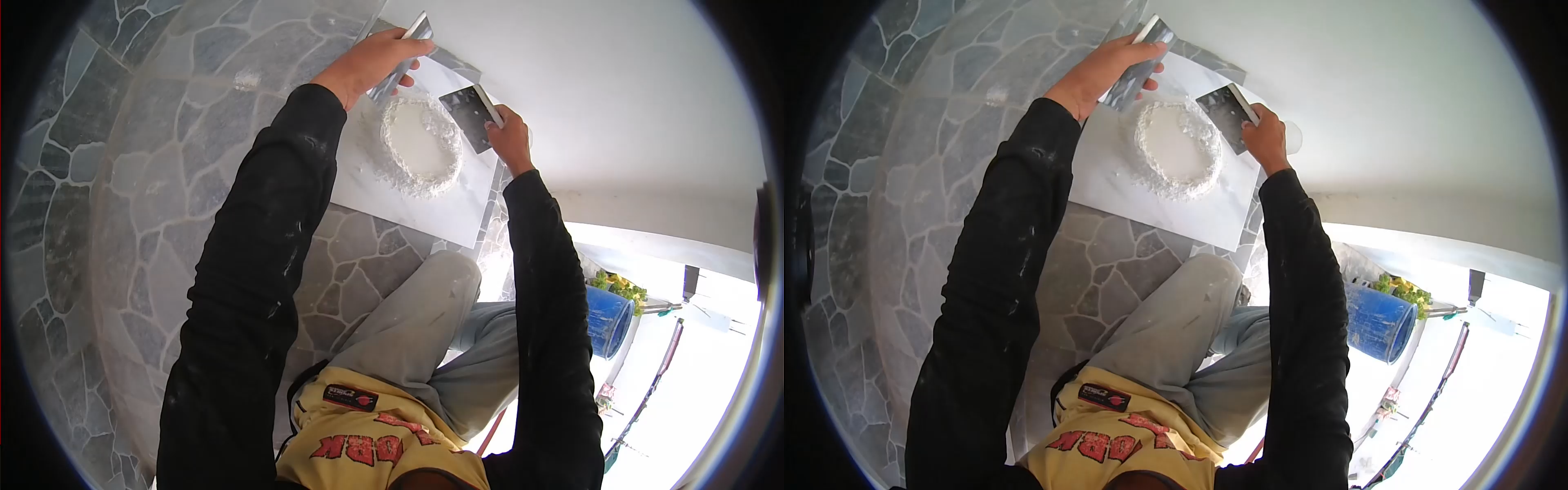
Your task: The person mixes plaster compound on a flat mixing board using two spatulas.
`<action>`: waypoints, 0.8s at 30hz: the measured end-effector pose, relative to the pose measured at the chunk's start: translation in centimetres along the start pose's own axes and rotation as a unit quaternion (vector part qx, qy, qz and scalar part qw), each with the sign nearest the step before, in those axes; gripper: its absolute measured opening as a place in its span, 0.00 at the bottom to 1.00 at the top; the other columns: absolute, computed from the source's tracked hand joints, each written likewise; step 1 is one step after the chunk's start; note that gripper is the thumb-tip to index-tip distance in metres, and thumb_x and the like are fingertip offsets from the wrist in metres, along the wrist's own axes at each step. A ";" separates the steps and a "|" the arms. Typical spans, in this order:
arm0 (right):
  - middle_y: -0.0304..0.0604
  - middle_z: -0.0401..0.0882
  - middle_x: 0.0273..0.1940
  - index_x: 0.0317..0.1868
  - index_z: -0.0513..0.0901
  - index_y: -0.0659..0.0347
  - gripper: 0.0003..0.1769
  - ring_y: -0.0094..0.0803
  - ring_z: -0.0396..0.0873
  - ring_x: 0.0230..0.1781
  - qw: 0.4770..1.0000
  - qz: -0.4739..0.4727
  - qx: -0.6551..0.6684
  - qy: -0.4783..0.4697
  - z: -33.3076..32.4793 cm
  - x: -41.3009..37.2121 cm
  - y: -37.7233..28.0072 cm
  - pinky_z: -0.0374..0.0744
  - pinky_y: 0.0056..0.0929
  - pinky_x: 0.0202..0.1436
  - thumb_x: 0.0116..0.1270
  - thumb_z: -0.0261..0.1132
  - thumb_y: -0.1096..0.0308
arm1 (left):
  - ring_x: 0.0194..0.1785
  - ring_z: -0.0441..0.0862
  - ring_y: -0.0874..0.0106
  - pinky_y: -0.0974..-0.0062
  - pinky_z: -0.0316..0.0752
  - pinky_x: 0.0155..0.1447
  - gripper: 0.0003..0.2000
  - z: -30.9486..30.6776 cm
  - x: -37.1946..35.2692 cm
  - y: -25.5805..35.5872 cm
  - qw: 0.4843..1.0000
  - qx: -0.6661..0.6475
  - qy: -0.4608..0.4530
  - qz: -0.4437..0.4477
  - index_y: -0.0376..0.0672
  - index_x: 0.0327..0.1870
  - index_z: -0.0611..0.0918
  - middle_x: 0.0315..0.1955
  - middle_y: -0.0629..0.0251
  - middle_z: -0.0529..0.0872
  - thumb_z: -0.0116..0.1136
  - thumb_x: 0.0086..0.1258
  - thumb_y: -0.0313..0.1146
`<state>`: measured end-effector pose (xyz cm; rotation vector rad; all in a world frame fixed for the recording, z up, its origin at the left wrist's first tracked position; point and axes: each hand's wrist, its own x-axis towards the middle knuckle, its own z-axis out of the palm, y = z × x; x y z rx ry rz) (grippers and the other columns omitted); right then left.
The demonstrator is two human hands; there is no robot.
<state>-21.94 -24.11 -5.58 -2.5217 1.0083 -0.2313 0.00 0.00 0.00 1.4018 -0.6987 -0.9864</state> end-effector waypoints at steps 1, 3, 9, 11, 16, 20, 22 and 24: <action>0.58 0.88 0.42 0.51 0.86 0.60 0.18 0.54 0.86 0.47 1.000 0.002 0.007 0.013 0.0 0.5 0.2 0.80 0.42 0.54 0.59 0.68 0.68 | 0.50 0.85 0.71 0.72 0.81 0.53 0.30 -0.1 -0.1 0.0 1.000 -0.002 0.004 0.003 0.45 0.64 0.77 0.50 0.63 0.84 0.62 0.69 0.57; 0.58 0.88 0.41 0.50 0.86 0.61 0.17 0.53 0.86 0.45 1.000 0.003 -0.003 0.022 -1.1 2.0 1.7 0.81 0.42 0.51 0.59 0.67 0.68 | 0.49 0.84 0.72 0.72 0.80 0.52 0.30 0.6 0.1 -0.3 1.000 -0.020 0.008 0.009 0.45 0.63 0.77 0.49 0.63 0.84 0.62 0.69 0.57; 0.57 0.88 0.40 0.48 0.87 0.61 0.19 0.54 0.86 0.45 0.999 0.019 -0.039 0.015 1.8 7.9 4.1 0.81 0.42 0.51 0.56 0.64 0.68 | 0.49 0.87 0.70 0.73 0.83 0.49 0.30 -0.2 -0.2 0.3 0.994 -0.099 0.017 0.042 0.39 0.62 0.77 0.48 0.59 0.86 0.62 0.71 0.55; 0.57 0.88 0.42 0.49 0.88 0.60 0.21 0.53 0.86 0.47 0.998 0.007 -0.058 0.002 2.9 9.5 4.2 0.81 0.42 0.53 0.55 0.62 0.68 | 0.49 0.87 0.69 0.74 0.84 0.48 0.29 -0.1 -0.2 0.1 0.992 -0.118 0.019 0.043 0.38 0.62 0.77 0.47 0.58 0.86 0.63 0.71 0.54; 0.56 0.88 0.43 0.52 0.87 0.59 0.22 0.52 0.87 0.48 0.996 -0.057 -0.057 -0.029 5.3 12.9 2.0 0.82 0.41 0.54 0.56 0.65 0.68 | 0.49 0.87 0.69 0.74 0.84 0.48 0.29 -0.1 -0.7 0.2 0.992 -0.118 0.023 0.045 0.39 0.62 0.77 0.47 0.58 0.86 0.63 0.71 0.54; 0.55 0.88 0.46 0.56 0.85 0.58 0.24 0.51 0.86 0.50 0.990 -0.091 -0.069 -0.078 6.4 13.3 -0.6 0.81 0.41 0.55 0.57 0.67 0.70 | 0.49 0.88 0.69 0.75 0.84 0.48 0.30 -0.1 -0.4 0.3 0.990 -0.130 0.021 0.045 0.38 0.62 0.77 0.47 0.58 0.86 0.64 0.70 0.55; 0.55 0.88 0.47 0.57 0.84 0.58 0.24 0.52 0.86 0.51 0.987 -0.110 -0.074 -0.092 6.5 13.0 -1.4 0.81 0.40 0.56 0.57 0.68 0.70 | 0.48 0.88 0.70 0.75 0.84 0.48 0.31 -0.2 -0.4 0.1 0.990 -0.134 0.020 0.048 0.38 0.62 0.77 0.47 0.58 0.86 0.64 0.70 0.55; 0.55 0.88 0.48 0.57 0.84 0.59 0.23 0.52 0.85 0.52 0.984 -0.126 -0.077 -0.101 6.0 12.3 -2.0 0.80 0.41 0.57 0.58 0.67 0.72 | 0.48 0.88 0.70 0.76 0.84 0.48 0.31 -0.2 -0.6 0.2 0.989 -0.140 0.019 0.052 0.38 0.62 0.78 0.48 0.58 0.86 0.64 0.69 0.55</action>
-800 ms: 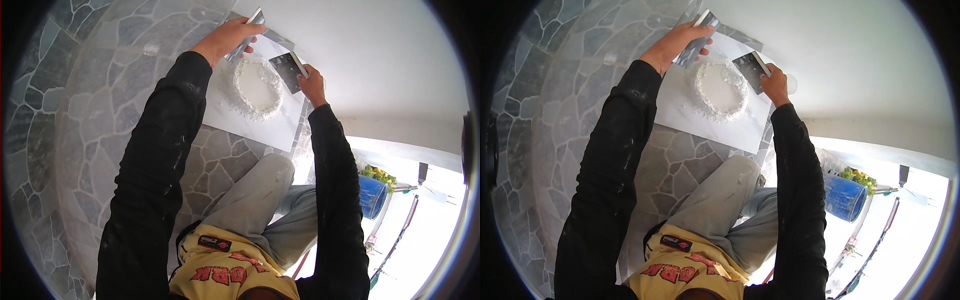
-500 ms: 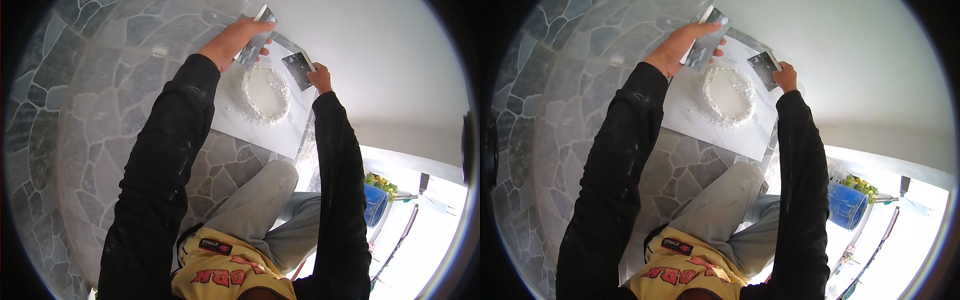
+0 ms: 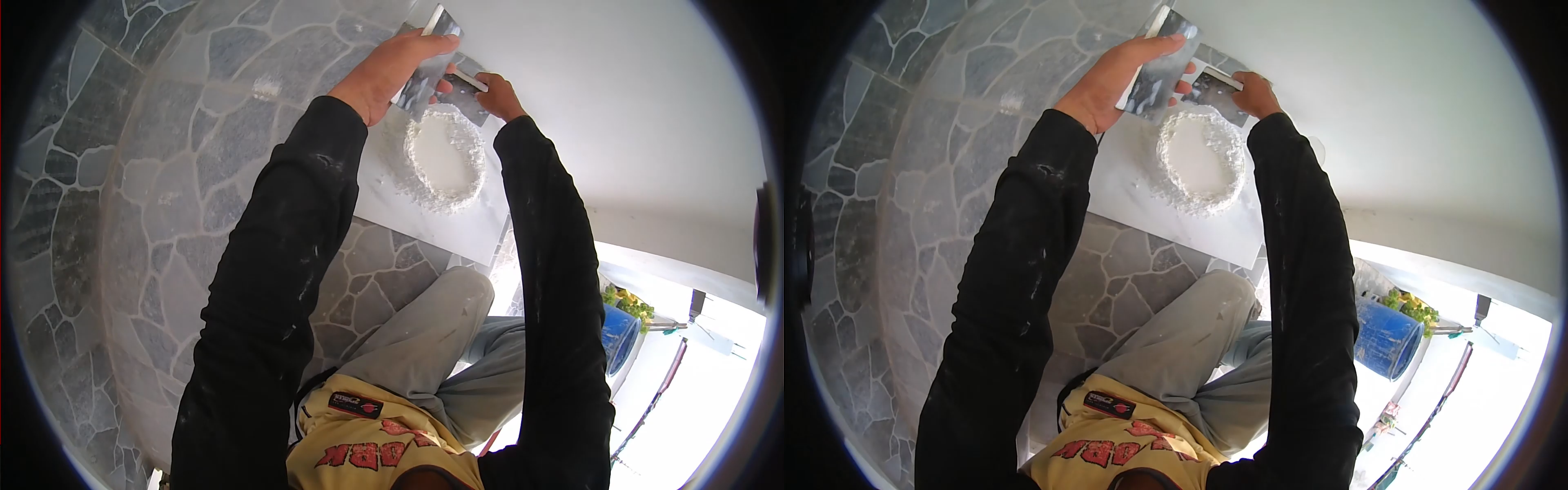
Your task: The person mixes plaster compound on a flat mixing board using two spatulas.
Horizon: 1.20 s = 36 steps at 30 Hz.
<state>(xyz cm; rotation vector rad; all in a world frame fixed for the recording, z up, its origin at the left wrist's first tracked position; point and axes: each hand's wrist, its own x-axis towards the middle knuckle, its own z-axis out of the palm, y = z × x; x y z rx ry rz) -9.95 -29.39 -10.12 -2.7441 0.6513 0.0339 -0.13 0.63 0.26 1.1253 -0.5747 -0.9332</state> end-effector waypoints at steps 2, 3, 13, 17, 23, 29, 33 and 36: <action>0.56 0.87 0.48 0.57 0.84 0.59 0.23 0.52 0.85 0.53 1.000 -0.007 -0.005 -0.004 -0.8 -0.7 -0.6 0.80 0.41 0.58 0.59 0.67 0.72 | 0.47 0.88 0.70 0.75 0.84 0.48 0.31 0.2 -0.1 0.3 1.000 -0.003 0.009 0.001 0.38 0.62 0.78 0.48 0.58 0.87 0.64 0.69 0.55; 0.56 0.87 0.48 0.57 0.84 0.60 0.23 0.52 0.85 0.53 1.000 -0.002 0.004 0.006 -1.2 -1.2 -0.8 0.80 0.41 0.58 0.59 0.67 0.73 | 0.47 0.88 0.70 0.75 0.84 0.48 0.31 0.1 0.0 0.3 1.000 -0.005 0.008 0.003 0.38 0.62 0.78 0.48 0.58 0.87 0.64 0.69 0.55; 0.60 0.86 0.47 0.56 0.85 0.59 0.22 0.56 0.85 0.51 0.999 0.024 0.035 0.029 -4.1 -4.2 -0.6 0.80 0.44 0.57 0.59 0.63 0.72 | 0.49 0.89 0.66 0.72 0.85 0.50 0.30 0.1 0.3 0.3 0.999 -0.044 -0.006 0.008 0.38 0.64 0.77 0.50 0.55 0.87 0.62 0.71 0.54; 0.60 0.87 0.45 0.55 0.86 0.58 0.22 0.55 0.85 0.51 0.998 0.040 0.033 0.031 -2.4 -1.8 0.6 0.81 0.43 0.57 0.58 0.62 0.71 | 0.49 0.90 0.63 0.69 0.86 0.53 0.29 -0.1 0.3 0.4 0.995 -0.090 0.005 0.053 0.41 0.65 0.77 0.51 0.52 0.88 0.60 0.72 0.53; 0.57 0.88 0.45 0.54 0.87 0.56 0.22 0.54 0.86 0.51 0.999 0.035 0.030 0.018 -0.5 2.8 -1.4 0.81 0.44 0.57 0.58 0.61 0.71 | 0.46 0.89 0.66 0.69 0.84 0.53 0.25 -0.1 0.2 0.6 0.991 -0.114 0.013 0.074 0.46 0.60 0.80 0.46 0.57 0.88 0.61 0.71 0.55; 0.53 0.88 0.49 0.56 0.86 0.52 0.19 0.52 0.85 0.53 0.997 -0.060 0.036 -0.042 2.5 6.7 -3.8 0.80 0.44 0.57 0.65 0.61 0.68 | 0.46 0.89 0.67 0.68 0.84 0.52 0.24 -0.3 0.5 0.0 0.990 -0.118 0.020 0.072 0.45 0.57 0.81 0.43 0.59 0.88 0.60 0.71 0.55; 0.50 0.87 0.53 0.56 0.86 0.51 0.16 0.52 0.84 0.55 0.974 -0.033 0.209 -0.084 4.6 7.6 -4.6 0.80 0.45 0.57 0.71 0.60 0.66 | 0.48 0.88 0.67 0.67 0.83 0.53 0.25 -0.3 0.7 0.1 0.991 -0.119 0.023 0.060 0.45 0.58 0.80 0.45 0.59 0.88 0.60 0.70 0.55; 0.50 0.88 0.49 0.55 0.86 0.51 0.16 0.53 0.84 0.53 0.980 -0.136 0.127 -0.075 2.8 6.2 -5.1 0.80 0.45 0.56 0.69 0.60 0.68 | 0.43 0.88 0.68 0.71 0.86 0.45 0.21 -0.7 1.1 0.5 0.976 -0.216 0.003 0.010 0.39 0.53 0.80 0.41 0.59 0.87 0.61 0.73 0.49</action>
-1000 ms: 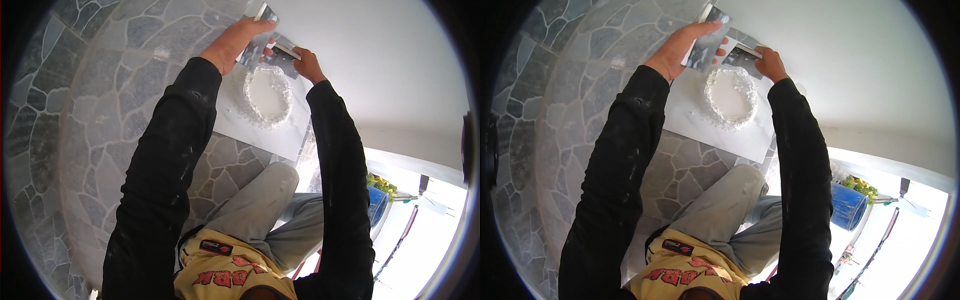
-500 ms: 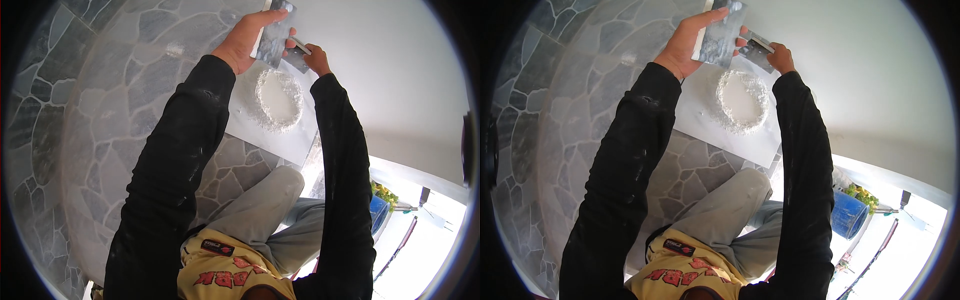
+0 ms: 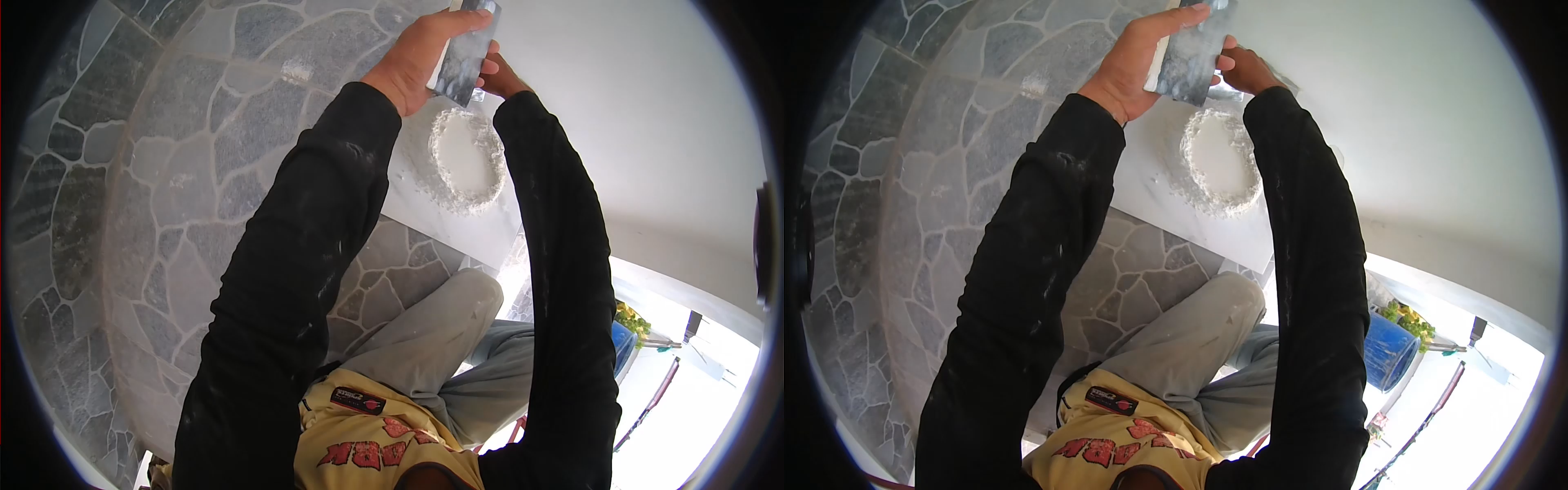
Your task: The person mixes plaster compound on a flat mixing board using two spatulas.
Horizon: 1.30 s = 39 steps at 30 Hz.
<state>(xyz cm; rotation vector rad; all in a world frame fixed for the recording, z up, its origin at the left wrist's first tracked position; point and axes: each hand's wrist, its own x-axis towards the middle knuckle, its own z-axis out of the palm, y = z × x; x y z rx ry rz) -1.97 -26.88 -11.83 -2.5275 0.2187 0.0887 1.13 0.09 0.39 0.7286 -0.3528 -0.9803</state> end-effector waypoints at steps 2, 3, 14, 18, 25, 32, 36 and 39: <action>0.51 0.88 0.47 0.54 0.86 0.51 0.16 0.54 0.84 0.51 0.998 0.009 -0.068 0.001 -1.1 -1.7 -1.3 0.80 0.46 0.55 0.68 0.61 0.70 | 0.41 0.88 0.69 0.72 0.86 0.44 0.20 -0.6 0.6 -0.2 1.000 -0.010 -0.009 -0.009 0.39 0.53 0.80 0.40 0.60 0.87 0.61 0.73 0.48; 0.52 0.88 0.46 0.54 0.86 0.51 0.16 0.55 0.84 0.50 0.991 0.016 -0.132 0.000 -1.4 -2.6 -1.9 0.80 0.46 0.54 0.67 0.61 0.73 | 0.39 0.88 0.69 0.72 0.85 0.43 0.19 -0.7 0.7 -0.3 1.000 -0.018 -0.015 -0.019 0.39 0.52 0.81 0.38 0.60 0.87 0.60 0.73 0.47; 0.58 0.85 0.43 0.51 0.85 0.60 0.15 0.57 0.83 0.46 0.973 0.031 -0.144 0.180 -3.8 -12.7 -5.7 0.80 0.49 0.52 0.63 0.65 0.78 | 0.39 0.88 0.69 0.71 0.85 0.43 0.17 0.1 0.3 0.0 0.999 -0.047 -0.020 0.005 0.41 0.51 0.82 0.38 0.61 0.87 0.58 0.74 0.46; 0.60 0.85 0.42 0.51 0.85 0.60 0.14 0.57 0.84 0.46 0.955 0.067 -0.096 0.271 -4.8 -14.8 -6.1 0.80 0.48 0.52 0.65 0.65 0.76 | 0.40 0.88 0.69 0.72 0.84 0.42 0.17 0.3 0.4 -0.1 1.000 -0.024 -0.010 0.015 0.41 0.51 0.82 0.39 0.62 0.87 0.59 0.74 0.47; 0.56 0.88 0.43 0.52 0.85 0.60 0.16 0.54 0.86 0.47 0.957 0.160 -0.126 0.208 -4.0 -13.1 0.2 0.80 0.42 0.53 0.64 0.66 0.71 | 0.50 0.90 0.63 0.67 0.86 0.54 0.27 0.1 -0.5 -0.2 0.990 0.120 0.012 0.072 0.44 0.65 0.79 0.49 0.55 0.89 0.58 0.72 0.53; 0.60 0.86 0.51 0.59 0.85 0.57 0.24 0.55 0.83 0.56 0.966 0.193 -0.115 0.129 -3.3 -8.2 2.6 0.79 0.44 0.63 0.60 0.61 0.71 | 0.49 0.90 0.65 0.68 0.85 0.54 0.27 0.1 -0.4 -0.2 0.992 0.105 0.021 0.066 0.45 0.65 0.79 0.49 0.55 0.89 0.60 0.71 0.54; 0.61 0.86 0.51 0.59 0.84 0.57 0.24 0.56 0.83 0.56 0.978 0.145 -0.122 0.086 -1.9 -6.7 0.8 0.79 0.44 0.62 0.60 0.61 0.71 | 0.49 0.90 0.65 0.68 0.85 0.53 0.26 -0.1 -0.2 -0.4 0.994 0.086 0.014 0.059 0.46 0.64 0.80 0.48 0.56 0.89 0.60 0.72 0.53; 0.61 0.86 0.50 0.59 0.84 0.58 0.23 0.57 0.83 0.56 0.982 0.126 -0.111 0.084 -2.0 -7.5 -0.7 0.79 0.44 0.62 0.62 0.62 0.72 | 0.48 0.90 0.65 0.69 0.85 0.52 0.25 -0.1 -0.2 -0.4 0.995 0.080 0.013 0.060 0.45 0.63 0.80 0.48 0.56 0.89 0.60 0.72 0.52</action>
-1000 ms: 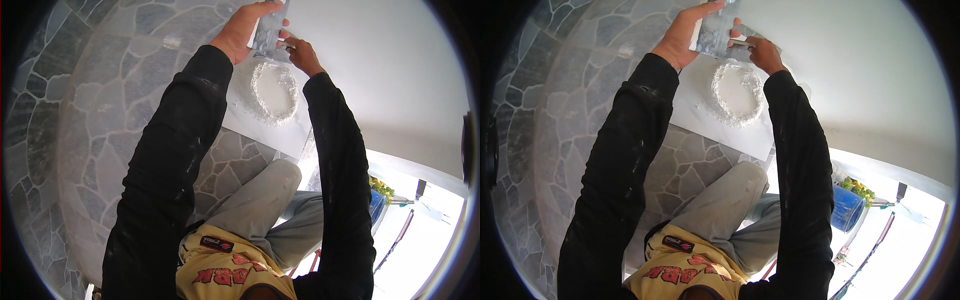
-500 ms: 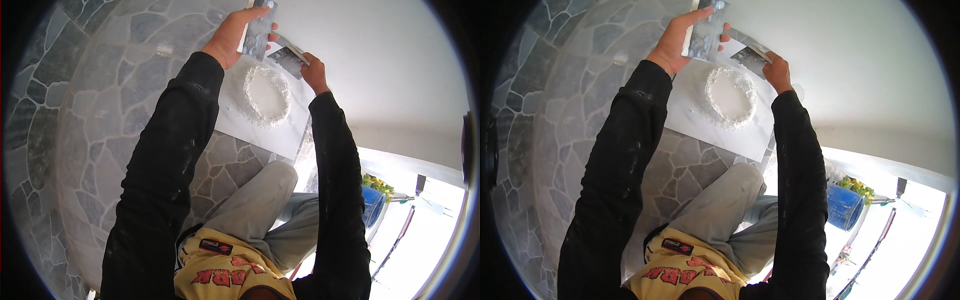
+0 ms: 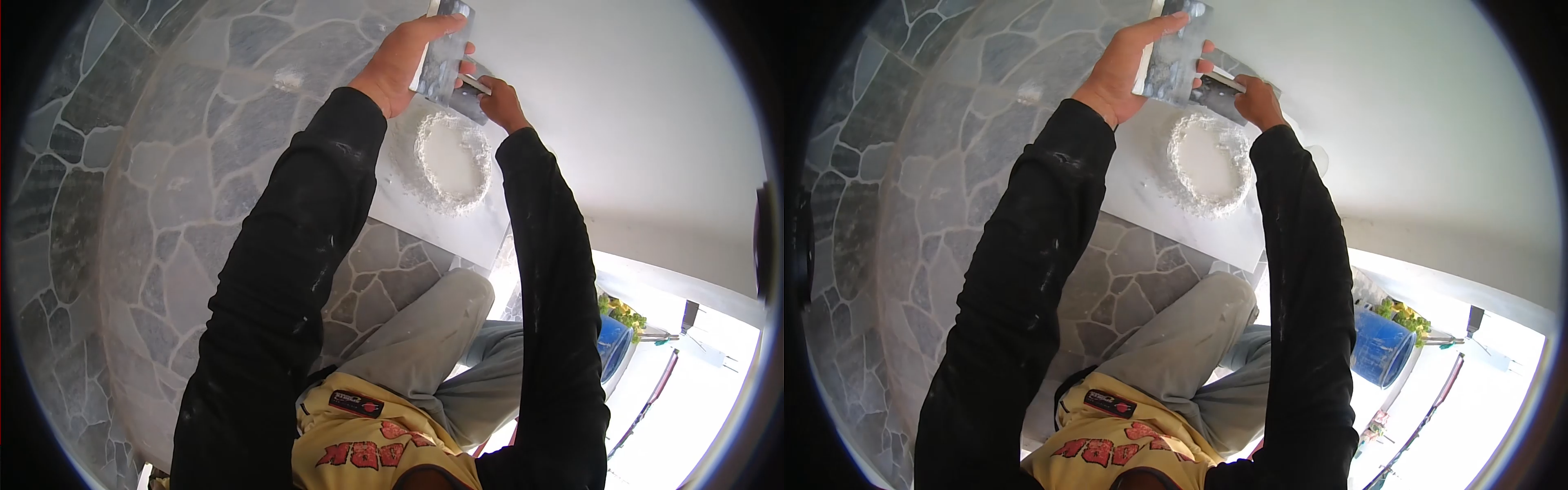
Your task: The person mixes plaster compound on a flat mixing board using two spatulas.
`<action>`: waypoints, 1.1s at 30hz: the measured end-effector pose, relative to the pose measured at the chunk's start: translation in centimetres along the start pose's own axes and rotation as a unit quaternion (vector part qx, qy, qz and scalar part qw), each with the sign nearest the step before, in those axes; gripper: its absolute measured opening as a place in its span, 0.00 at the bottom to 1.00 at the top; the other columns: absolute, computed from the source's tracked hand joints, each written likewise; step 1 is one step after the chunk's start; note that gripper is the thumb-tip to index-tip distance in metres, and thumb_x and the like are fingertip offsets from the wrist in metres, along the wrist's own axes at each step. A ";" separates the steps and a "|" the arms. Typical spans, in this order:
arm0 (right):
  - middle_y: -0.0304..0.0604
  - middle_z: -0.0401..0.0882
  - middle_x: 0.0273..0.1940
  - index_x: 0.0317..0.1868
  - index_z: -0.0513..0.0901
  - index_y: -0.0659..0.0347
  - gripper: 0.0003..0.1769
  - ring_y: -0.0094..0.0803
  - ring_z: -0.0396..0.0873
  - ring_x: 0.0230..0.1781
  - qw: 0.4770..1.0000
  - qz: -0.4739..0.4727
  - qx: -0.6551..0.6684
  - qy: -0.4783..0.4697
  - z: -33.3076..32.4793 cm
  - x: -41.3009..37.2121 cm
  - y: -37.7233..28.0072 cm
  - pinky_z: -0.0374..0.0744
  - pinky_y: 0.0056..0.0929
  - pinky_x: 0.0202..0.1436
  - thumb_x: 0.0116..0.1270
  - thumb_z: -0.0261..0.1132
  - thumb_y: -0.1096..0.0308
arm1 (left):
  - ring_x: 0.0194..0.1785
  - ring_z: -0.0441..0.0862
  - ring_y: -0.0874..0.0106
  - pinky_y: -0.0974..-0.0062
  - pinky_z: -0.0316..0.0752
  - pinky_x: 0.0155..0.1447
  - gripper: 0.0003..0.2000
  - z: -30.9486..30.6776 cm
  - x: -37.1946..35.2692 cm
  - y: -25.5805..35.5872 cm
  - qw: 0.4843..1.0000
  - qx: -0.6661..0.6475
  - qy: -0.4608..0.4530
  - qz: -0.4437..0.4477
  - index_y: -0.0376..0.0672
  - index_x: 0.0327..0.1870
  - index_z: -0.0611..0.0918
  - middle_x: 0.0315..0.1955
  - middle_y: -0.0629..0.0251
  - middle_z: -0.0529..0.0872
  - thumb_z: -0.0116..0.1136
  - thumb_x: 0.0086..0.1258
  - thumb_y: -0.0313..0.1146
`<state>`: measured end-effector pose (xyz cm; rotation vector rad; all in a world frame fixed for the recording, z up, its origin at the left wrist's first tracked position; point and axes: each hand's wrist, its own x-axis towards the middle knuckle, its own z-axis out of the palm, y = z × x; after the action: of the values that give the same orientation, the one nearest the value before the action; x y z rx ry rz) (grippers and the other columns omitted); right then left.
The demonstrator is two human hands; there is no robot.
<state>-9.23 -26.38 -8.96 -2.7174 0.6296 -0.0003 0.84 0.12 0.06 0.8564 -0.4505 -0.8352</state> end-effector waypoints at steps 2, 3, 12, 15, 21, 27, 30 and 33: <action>0.61 0.86 0.49 0.57 0.85 0.58 0.21 0.57 0.83 0.55 1.000 0.006 -0.006 0.012 -0.9 -1.3 -0.7 0.79 0.45 0.61 0.63 0.64 0.71 | 0.48 0.90 0.65 0.69 0.85 0.52 0.25 0.0 -0.1 0.2 1.000 -0.008 0.000 -0.003 0.44 0.63 0.80 0.47 0.56 0.90 0.60 0.72 0.51; 0.61 0.86 0.48 0.57 0.85 0.58 0.20 0.58 0.83 0.54 1.000 0.003 -0.007 0.030 -1.5 -2.3 -1.3 0.79 0.45 0.60 0.63 0.64 0.71 | 0.47 0.89 0.65 0.68 0.85 0.50 0.24 0.1 -0.1 0.3 1.000 -0.004 -0.002 0.000 0.44 0.60 0.80 0.47 0.57 0.88 0.60 0.72 0.51; 0.60 0.87 0.41 0.49 0.87 0.60 0.17 0.57 0.85 0.47 0.994 0.069 0.018 0.082 -4.2 -8.4 3.7 0.80 0.46 0.53 0.59 0.64 0.70 | 0.51 0.88 0.62 0.65 0.84 0.55 0.25 0.9 -0.6 1.2 0.999 0.020 -0.007 -0.026 0.42 0.61 0.80 0.48 0.56 0.89 0.59 0.73 0.51; 0.60 0.87 0.39 0.46 0.88 0.61 0.17 0.56 0.86 0.45 0.981 0.176 0.029 0.072 -3.1 -9.5 8.2 0.80 0.46 0.51 0.57 0.62 0.68 | 0.51 0.88 0.61 0.65 0.84 0.55 0.25 0.8 -0.3 1.2 1.000 0.013 0.001 -0.028 0.41 0.62 0.80 0.49 0.56 0.88 0.59 0.73 0.51; 0.60 0.87 0.38 0.45 0.88 0.62 0.18 0.57 0.86 0.44 0.966 0.236 0.074 0.075 -0.7 -10.6 9.1 0.80 0.45 0.50 0.56 0.61 0.67 | 0.52 0.88 0.61 0.64 0.83 0.56 0.26 0.5 -0.2 0.6 1.000 0.019 -0.012 -0.021 0.40 0.63 0.79 0.51 0.55 0.88 0.59 0.72 0.49; 0.60 0.88 0.39 0.47 0.88 0.62 0.19 0.56 0.86 0.45 0.973 0.209 0.057 0.076 -3.0 -11.7 4.5 0.80 0.44 0.51 0.56 0.62 0.68 | 0.53 0.87 0.63 0.66 0.81 0.58 0.23 -0.1 0.4 -1.3 0.994 0.105 -0.005 0.005 0.40 0.63 0.80 0.52 0.56 0.88 0.62 0.69 0.40; 0.60 0.88 0.41 0.49 0.88 0.62 0.18 0.55 0.86 0.45 0.983 0.136 0.057 0.110 -5.6 -13.5 1.3 0.81 0.44 0.51 0.58 0.65 0.69 | 0.50 0.87 0.61 0.65 0.78 0.57 0.22 0.0 0.7 -2.3 0.953 0.290 -0.032 0.086 0.38 0.60 0.81 0.48 0.58 0.88 0.63 0.68 0.38; 0.54 0.89 0.41 0.52 0.86 0.64 0.16 0.41 0.88 0.40 0.983 0.130 0.091 0.097 -8.0 -15.4 -2.1 0.81 0.35 0.49 0.64 0.67 0.71 | 0.46 0.85 0.58 0.65 0.77 0.54 0.17 1.2 -0.6 -2.3 0.835 0.538 -0.047 0.107 0.35 0.53 0.85 0.41 0.52 0.89 0.66 0.68 0.36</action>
<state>-22.81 -20.74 0.42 -2.4593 0.9851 -0.2488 -1.36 -0.85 -1.09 1.7624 -1.1328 -0.3538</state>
